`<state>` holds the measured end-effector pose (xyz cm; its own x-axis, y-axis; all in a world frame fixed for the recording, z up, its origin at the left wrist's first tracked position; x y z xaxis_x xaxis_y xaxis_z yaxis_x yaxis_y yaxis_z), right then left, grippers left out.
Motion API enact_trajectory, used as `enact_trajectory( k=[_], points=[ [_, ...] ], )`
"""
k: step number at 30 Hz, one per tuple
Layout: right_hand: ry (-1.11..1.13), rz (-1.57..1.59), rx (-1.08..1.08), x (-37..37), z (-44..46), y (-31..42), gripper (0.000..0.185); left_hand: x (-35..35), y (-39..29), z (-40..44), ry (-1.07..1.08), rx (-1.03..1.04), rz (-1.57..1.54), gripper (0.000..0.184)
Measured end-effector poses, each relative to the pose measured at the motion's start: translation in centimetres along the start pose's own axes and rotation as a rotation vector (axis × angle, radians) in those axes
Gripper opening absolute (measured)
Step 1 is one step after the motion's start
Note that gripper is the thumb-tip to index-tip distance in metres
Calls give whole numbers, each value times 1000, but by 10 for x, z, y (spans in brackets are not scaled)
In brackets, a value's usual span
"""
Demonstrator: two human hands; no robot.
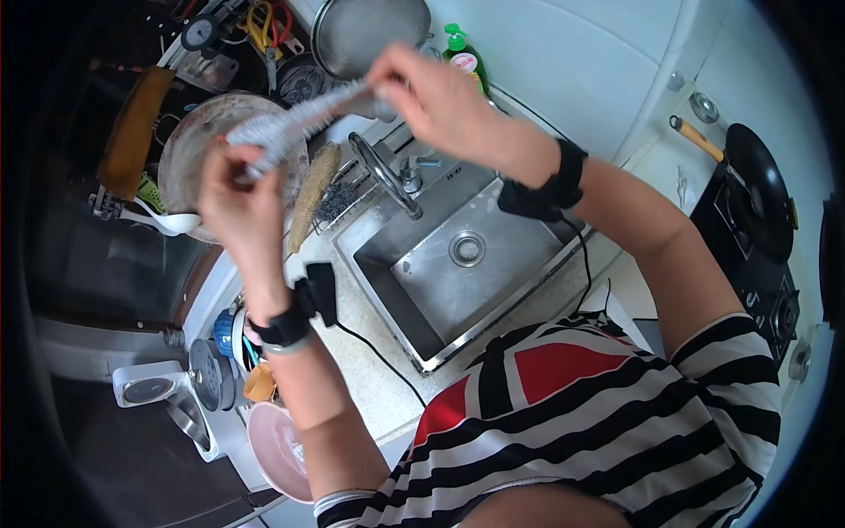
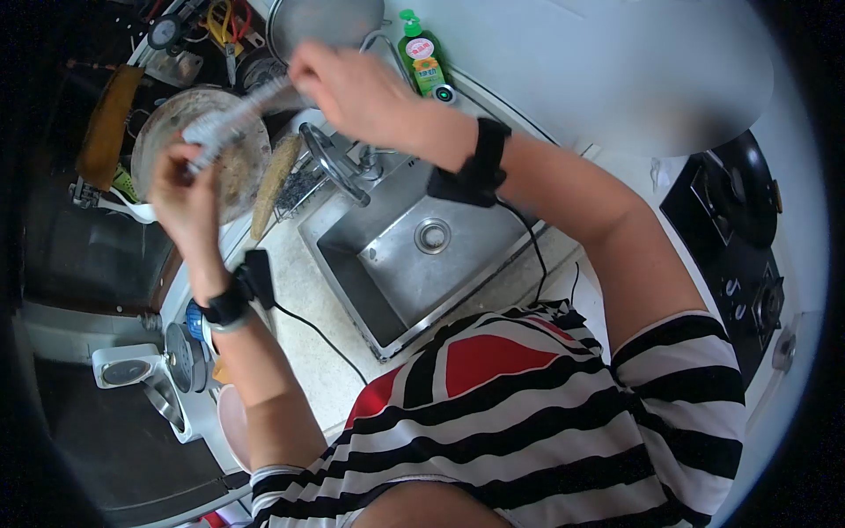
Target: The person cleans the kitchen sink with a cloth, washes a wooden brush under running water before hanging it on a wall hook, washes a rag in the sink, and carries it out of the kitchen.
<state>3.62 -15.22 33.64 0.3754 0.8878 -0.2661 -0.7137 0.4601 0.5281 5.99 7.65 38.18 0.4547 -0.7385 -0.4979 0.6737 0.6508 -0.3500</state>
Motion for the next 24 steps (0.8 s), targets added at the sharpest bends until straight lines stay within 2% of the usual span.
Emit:
enact_trajectory(
  k=[1, 3, 4, 5, 6, 7, 8, 10, 12, 14, 15, 16, 17, 18, 19, 20, 22, 24],
  points=[
    [67, 3, 49, 8, -22, -14, 12, 17, 19, -21, 79, -22, -18, 24],
    [393, 65, 285, 26, -82, -49, 11, 52, 41, -74, 392, -137, 130, 22],
    [577, -17, 294, 25, -109, -51, 12, 66, 49, -101, 537, -167, 112, 26],
    [595, 78, 379, 20, -140, -54, 14, 81, 76, -139, 540, -233, -130, 34],
    [672, 68, 323, 9, -162, -50, 14, 80, 70, -157, 609, -379, -119, 42],
    [651, 34, 382, -9, -180, -43, 17, 77, 64, -170, 641, -468, -149, 48],
    [660, 47, 485, -28, -195, -41, 20, 71, 60, -178, 664, -527, -176, 46],
    [603, 87, 670, -79, -220, -44, 23, 60, 96, -214, 653, -624, -336, 35],
    [638, -83, 782, -136, -254, -74, 22, 39, 78, -230, 741, -897, -222, 28],
    [689, -384, 961, -204, -303, -129, 19, 24, 78, -254, 790, -967, -187, 26],
    [528, -598, 1106, -242, -305, -123, 15, 19, 80, -267, 807, -1008, -182, 26],
    [377, -729, 1277, -284, -332, -151, 15, 15, 79, -277, 822, -1049, -178, 27],
    [88, -674, 1131, -320, -344, -154, 21, 12, 75, -284, 839, -1074, -171, 27],
    [-34, -839, 1077, -351, -356, -164, 26, 11, 71, -289, 852, -1103, -160, 27],
    [-10, -1019, 1069, -381, -367, -178, 31, 10, 65, -291, 862, -1118, -149, 28],
    [-147, -1034, 1161, -398, -372, -176, 34, 9, 60, -292, 854, -1131, -135, 28],
    [-213, -1127, 1345, -421, -391, -186, 47, 12, 48, -294, 870, -1113, -196, 28],
    [-115, -1150, 1547, -430, -404, -199, 51, 17, 40, -294, 883, -1092, -173, 28]
  ],
)
Point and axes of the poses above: each hand's wrist, its own z-axis towards the middle knuckle, its own x-axis out of the palm, y = z × x, the point moved 4 cm from there along z, towards the middle knuckle, and after that the axes turned 13 degrees about z, right-handed, at the moved point
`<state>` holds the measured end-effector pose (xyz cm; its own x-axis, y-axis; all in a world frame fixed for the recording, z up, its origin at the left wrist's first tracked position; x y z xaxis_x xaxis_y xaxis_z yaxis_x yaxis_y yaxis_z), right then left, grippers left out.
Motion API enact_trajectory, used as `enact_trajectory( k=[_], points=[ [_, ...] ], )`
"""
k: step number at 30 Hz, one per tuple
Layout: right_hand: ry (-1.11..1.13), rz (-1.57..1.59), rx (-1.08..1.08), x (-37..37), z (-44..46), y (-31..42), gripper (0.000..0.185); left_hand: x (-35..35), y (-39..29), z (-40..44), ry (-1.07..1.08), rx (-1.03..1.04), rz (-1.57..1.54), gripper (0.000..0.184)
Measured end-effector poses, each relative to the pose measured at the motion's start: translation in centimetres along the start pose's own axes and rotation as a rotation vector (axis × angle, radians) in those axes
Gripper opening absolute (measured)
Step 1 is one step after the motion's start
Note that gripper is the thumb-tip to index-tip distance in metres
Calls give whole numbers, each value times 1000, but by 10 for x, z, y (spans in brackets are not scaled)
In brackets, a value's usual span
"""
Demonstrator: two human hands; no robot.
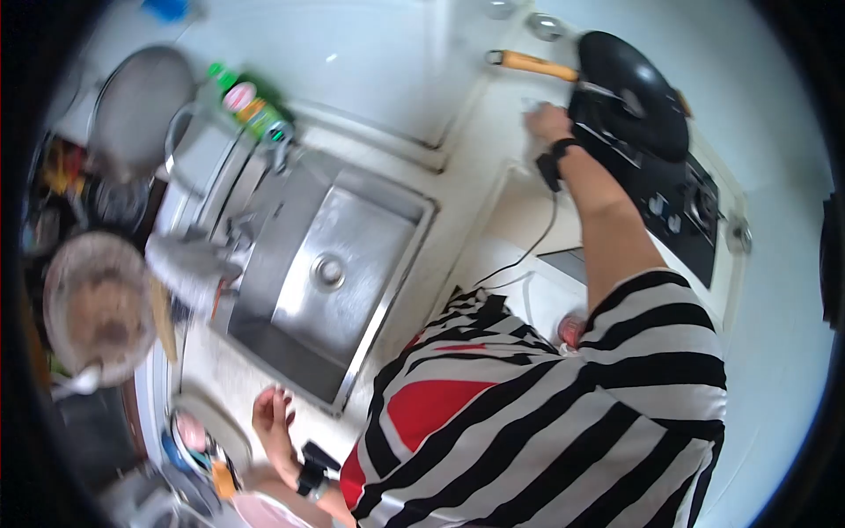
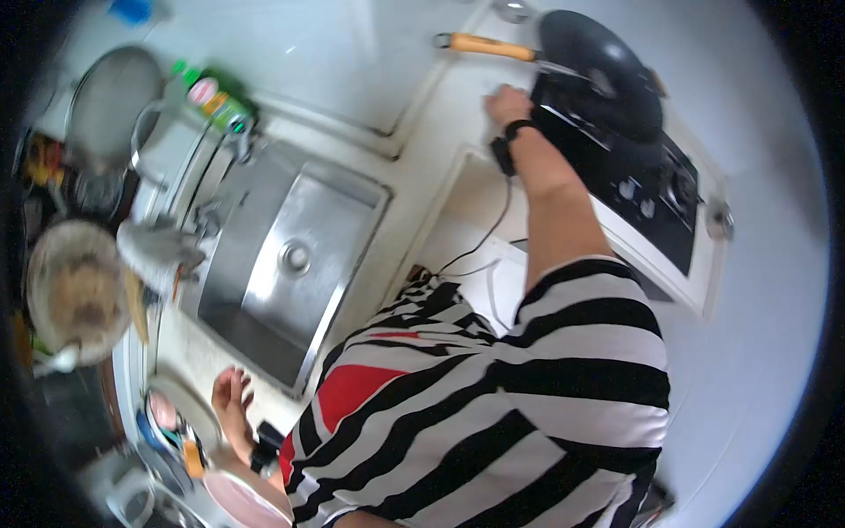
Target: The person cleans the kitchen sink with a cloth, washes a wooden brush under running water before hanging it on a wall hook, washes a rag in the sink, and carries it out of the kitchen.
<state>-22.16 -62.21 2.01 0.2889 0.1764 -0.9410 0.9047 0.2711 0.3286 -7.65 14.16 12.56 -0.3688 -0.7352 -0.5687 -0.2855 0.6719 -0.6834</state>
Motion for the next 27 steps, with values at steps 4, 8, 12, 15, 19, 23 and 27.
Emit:
enact_trajectory(
  k=[4, 8, 12, 15, 19, 23, 27],
  points=[
    [-40, -350, -262, 39, 3, -12, 28, 17, -20, -12, 9, 34, -2, 27],
    [-212, -287, -883, 104, 6, -14, 11, 35, -4, -11, 52, 125, -51, 30],
    [-161, -185, -886, 84, -85, 64, 18, 59, 10, -16, 87, 99, -119, 30],
    [73, -253, -1023, 89, -136, 96, 18, 68, 24, -15, 143, 143, -148, 31],
    [239, -141, -1216, 114, -222, 134, 21, 63, 31, -21, 105, 163, -121, 33],
    [373, -1, -1470, 134, -287, 159, 27, 59, 49, -28, 79, 163, -196, 33],
    [854, 147, -1584, 121, -403, 209, 29, 43, 77, -39, 38, 133, -311, 32]
  ],
)
Point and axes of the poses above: each hand's wrist, its own z-axis towards the middle knuckle, its own x-axis out of the palm, y = z × x, the point moved 4 cm from there along z, towards the middle knuckle, and after that the axes turned 13 degrees about z, right-handed, at the moved point
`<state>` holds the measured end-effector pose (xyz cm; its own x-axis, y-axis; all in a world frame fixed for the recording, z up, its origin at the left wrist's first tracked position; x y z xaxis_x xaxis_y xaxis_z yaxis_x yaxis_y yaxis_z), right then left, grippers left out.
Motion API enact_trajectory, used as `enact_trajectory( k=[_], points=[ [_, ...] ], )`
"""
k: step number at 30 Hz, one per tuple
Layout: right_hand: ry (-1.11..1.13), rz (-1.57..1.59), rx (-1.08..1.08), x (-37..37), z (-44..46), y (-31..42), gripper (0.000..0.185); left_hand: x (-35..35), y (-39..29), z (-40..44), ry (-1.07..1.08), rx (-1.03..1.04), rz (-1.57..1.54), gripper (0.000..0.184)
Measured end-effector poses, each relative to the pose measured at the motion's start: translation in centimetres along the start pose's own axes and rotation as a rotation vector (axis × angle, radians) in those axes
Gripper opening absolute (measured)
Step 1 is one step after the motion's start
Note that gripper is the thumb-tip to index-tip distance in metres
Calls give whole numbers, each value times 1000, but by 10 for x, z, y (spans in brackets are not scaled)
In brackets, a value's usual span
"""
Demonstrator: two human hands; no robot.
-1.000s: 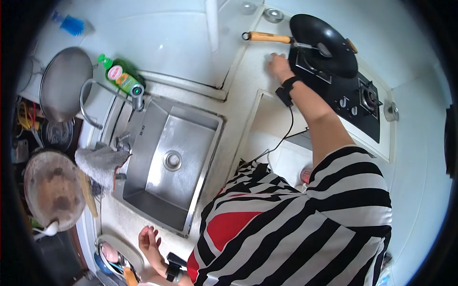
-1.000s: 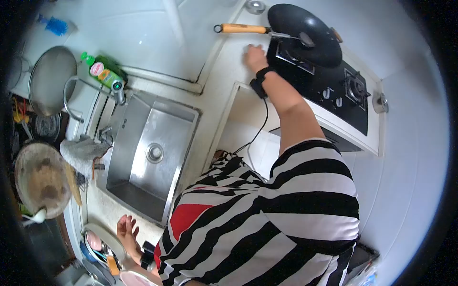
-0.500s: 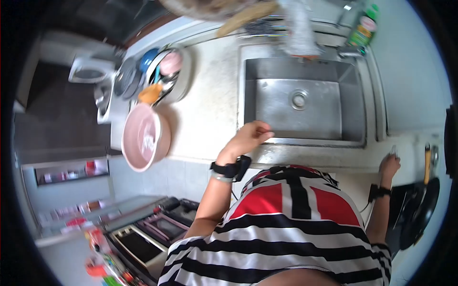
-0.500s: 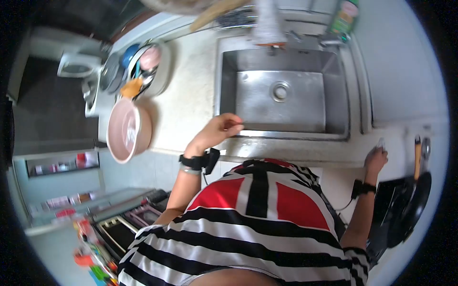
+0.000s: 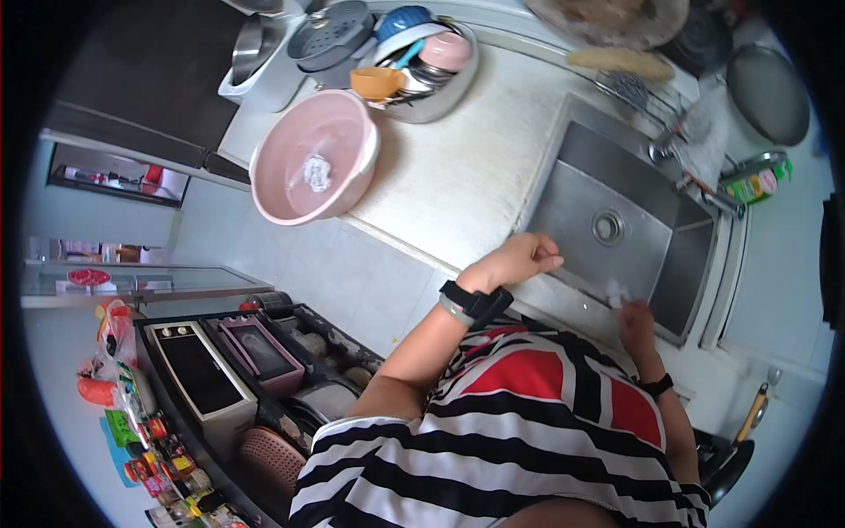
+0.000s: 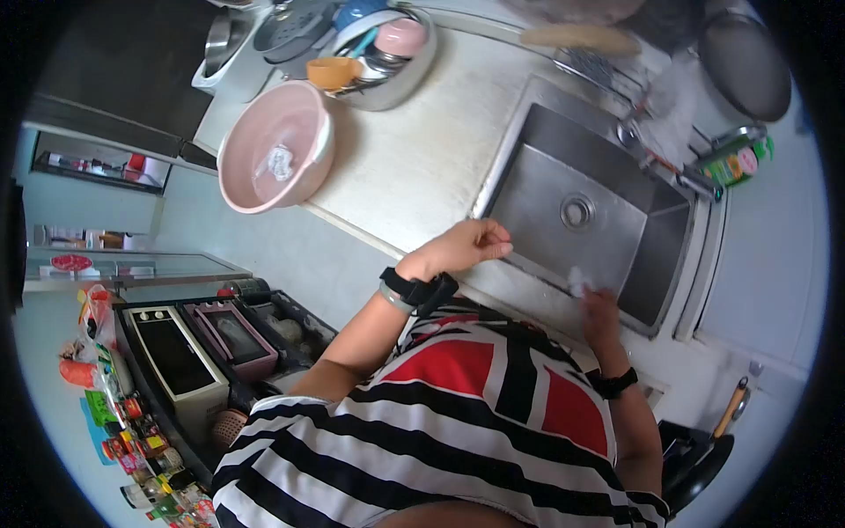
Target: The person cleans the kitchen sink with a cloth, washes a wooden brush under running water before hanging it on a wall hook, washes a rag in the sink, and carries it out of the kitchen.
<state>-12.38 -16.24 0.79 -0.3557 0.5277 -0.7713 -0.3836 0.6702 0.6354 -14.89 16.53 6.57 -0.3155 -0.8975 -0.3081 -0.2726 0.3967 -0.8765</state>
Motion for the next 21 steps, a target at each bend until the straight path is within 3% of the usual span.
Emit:
enact_trajectory(
  k=[1, 4, 7, 9, 11, 13, 15, 16, 17, 21],
  points=[
    [133, 321, 6, 7, 19, 23, 32, -5, 6, -3, 4, -1, -7, 36],
    [164, 558, 2, 9, 82, 113, 41, -25, 18, -17, -90, 10, -93, 54],
    [208, 822, -6, 28, 125, 185, 43, -47, 0, -39, -7, -28, -291, 72],
    [291, 759, -113, 35, 141, 241, 45, -53, 5, -44, -6, -53, -341, 71],
    [387, 688, -200, 48, 147, 268, 48, -59, -3, -55, -38, 15, -909, 62],
    [309, 402, -580, 57, 148, 288, 51, -64, 20, -55, -139, 72, -983, 54],
    [384, 399, -536, 62, 146, 294, 52, -68, 29, -63, -189, 87, -1102, 47],
    [377, 417, -534, 62, 144, 294, 48, -65, 38, -63, -282, -8, -1167, 42],
    [369, 436, -531, 62, 142, 294, 45, -64, 44, -63, -293, -6, -1172, 42],
    [429, 344, -638, 49, 138, 277, 39, -82, 57, -92, -741, -198, -780, 35]
  ],
)
Point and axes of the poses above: each hand's wrist, its own z-axis towards the middle knuckle, its own x-axis out of the palm, y = z × x, the point moved 4 cm from there along z, towards the middle knuckle, and after that the axes turned 13 degrees about z, right-handed, at the moved point
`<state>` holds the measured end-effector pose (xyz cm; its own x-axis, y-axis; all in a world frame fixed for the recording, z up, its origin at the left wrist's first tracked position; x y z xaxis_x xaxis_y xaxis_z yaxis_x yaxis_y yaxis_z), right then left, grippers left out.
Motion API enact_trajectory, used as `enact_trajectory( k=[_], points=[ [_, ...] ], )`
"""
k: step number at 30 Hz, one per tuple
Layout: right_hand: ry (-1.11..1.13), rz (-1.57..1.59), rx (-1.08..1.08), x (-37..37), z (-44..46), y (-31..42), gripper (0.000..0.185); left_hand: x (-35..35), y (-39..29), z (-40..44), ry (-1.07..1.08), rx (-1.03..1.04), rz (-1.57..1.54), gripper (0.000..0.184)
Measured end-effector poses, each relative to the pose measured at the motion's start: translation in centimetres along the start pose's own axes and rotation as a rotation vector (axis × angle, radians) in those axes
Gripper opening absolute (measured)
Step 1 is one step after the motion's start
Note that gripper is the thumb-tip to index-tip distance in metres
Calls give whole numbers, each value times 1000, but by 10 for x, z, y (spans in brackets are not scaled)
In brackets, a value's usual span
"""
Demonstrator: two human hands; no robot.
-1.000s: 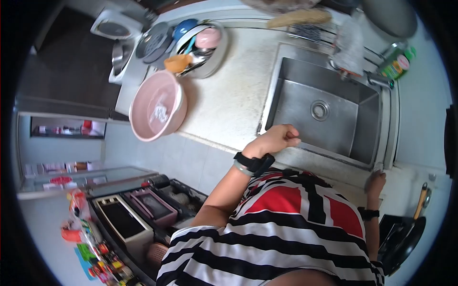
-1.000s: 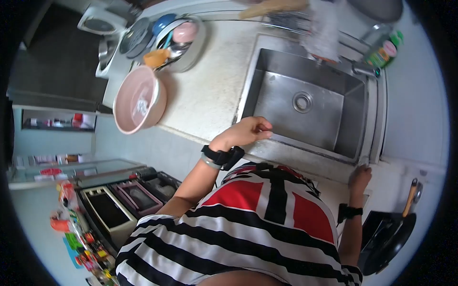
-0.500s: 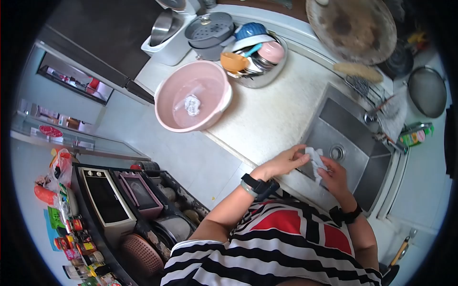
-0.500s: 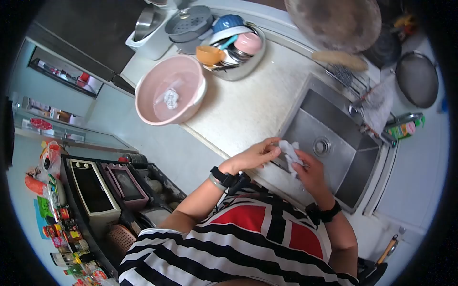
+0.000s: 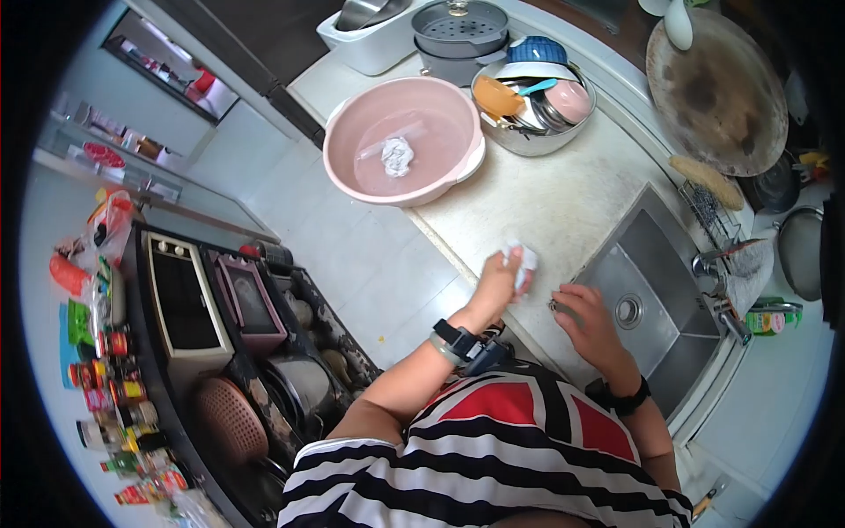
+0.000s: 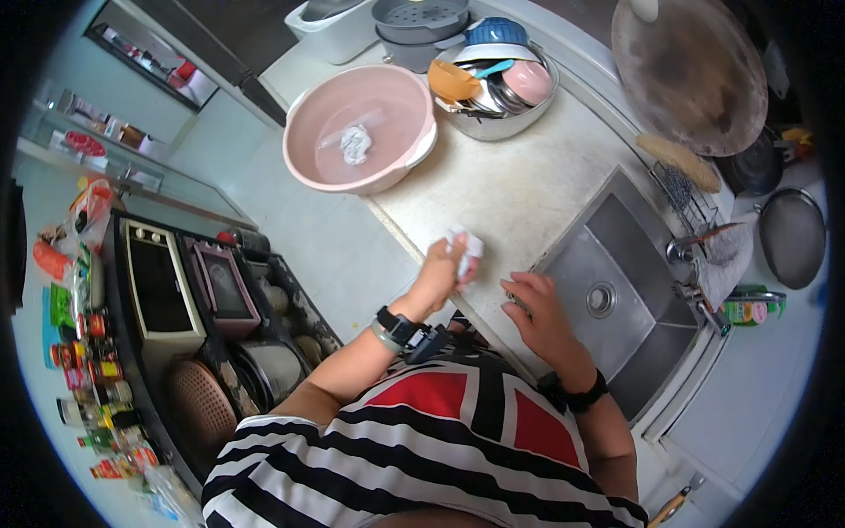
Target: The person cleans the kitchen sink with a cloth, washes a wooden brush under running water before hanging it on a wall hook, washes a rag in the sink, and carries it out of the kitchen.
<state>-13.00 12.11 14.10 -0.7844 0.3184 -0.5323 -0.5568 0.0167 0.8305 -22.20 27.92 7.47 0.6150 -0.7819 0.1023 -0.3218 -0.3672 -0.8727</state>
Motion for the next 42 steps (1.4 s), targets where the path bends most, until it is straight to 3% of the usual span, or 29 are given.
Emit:
enact_trajectory(
  k=[3, 5, 6, 7, 10, 12, 14, 16, 17, 20, 21, 25, 28, 30, 32, 34, 35, 38, 39, 42],
  points=[
    [-51, 128, 64, -13, -20, 1, 32, -33, -58, -38, -421, 154, 6, 35],
    [-85, 294, 167, -19, -37, -2, 28, -75, -103, -65, -757, 663, 429, 35],
    [-91, 299, 159, -21, -45, -6, 28, -71, -139, -90, -722, 668, 174, 37],
    [-109, 342, 208, -20, -55, -13, 26, -79, -164, -99, -790, 809, 89, 37],
    [-138, 425, 262, -10, -76, -31, 25, -92, -224, -103, -835, 1051, 147, 40],
    [-169, 526, 362, 0, -85, -38, 25, -112, -232, -63, -775, 966, 211, 42],
    [-191, 487, 330, 5, -84, -32, 25, -139, -215, -2, -740, 452, 721, 51],
    [-212, 438, 309, 10, -85, -24, 25, -152, -162, 58, -630, 327, 902, 62],
    [-236, 440, 306, 10, -81, -21, 25, -152, -152, 47, -760, 344, 1140, 64],
    [-281, 380, 347, 17, -61, -8, 25, -159, -138, -18, -961, 459, 1420, 65],
    [-281, 327, 374, 19, -52, -3, 25, -180, -130, -28, -697, 412, 1136, 62],
    [-239, 463, 445, 63, -3, -7, 24, -260, -61, -77, -344, 365, 525, 51],
    [-128, 438, 427, 101, 56, 13, 26, -321, 28, -111, -395, 227, 561, 49],
    [-62, 476, 399, 128, 90, 32, 31, -357, 87, -148, -447, -122, 938, 54],
    [37, 425, 359, 144, 118, 33, 31, -382, 149, -185, -419, -465, 996, 57],
    [-8, 381, 521, 151, 145, 30, 34, -400, 232, -239, -612, -540, 626, 59],
    [-96, 417, 544, 151, 154, 27, 38, -401, 259, -256, -597, -639, 530, 59],
    [-294, 558, 675, 142, 177, -4, 62, -384, 300, -299, -638, -731, 594, 56],
    [-319, 626, 728, 136, 183, -21, 66, -377, 308, -307, -531, -831, 552, 55],
    [-348, 719, 830, 146, 202, -19, 74, -357, 342, -317, -589, -794, 442, 55]
  ],
)
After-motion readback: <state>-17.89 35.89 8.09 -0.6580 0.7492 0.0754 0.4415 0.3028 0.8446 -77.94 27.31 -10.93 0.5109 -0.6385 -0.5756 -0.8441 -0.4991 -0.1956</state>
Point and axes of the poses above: each hand's wrist, its own z-axis towards the middle knuckle, its own x-axis out of the palm, y = z × x, the point moved 4 cm from there along z, towards the middle knuckle, and after that the axes turned 13 degrees about z, right-handed, at the moved point
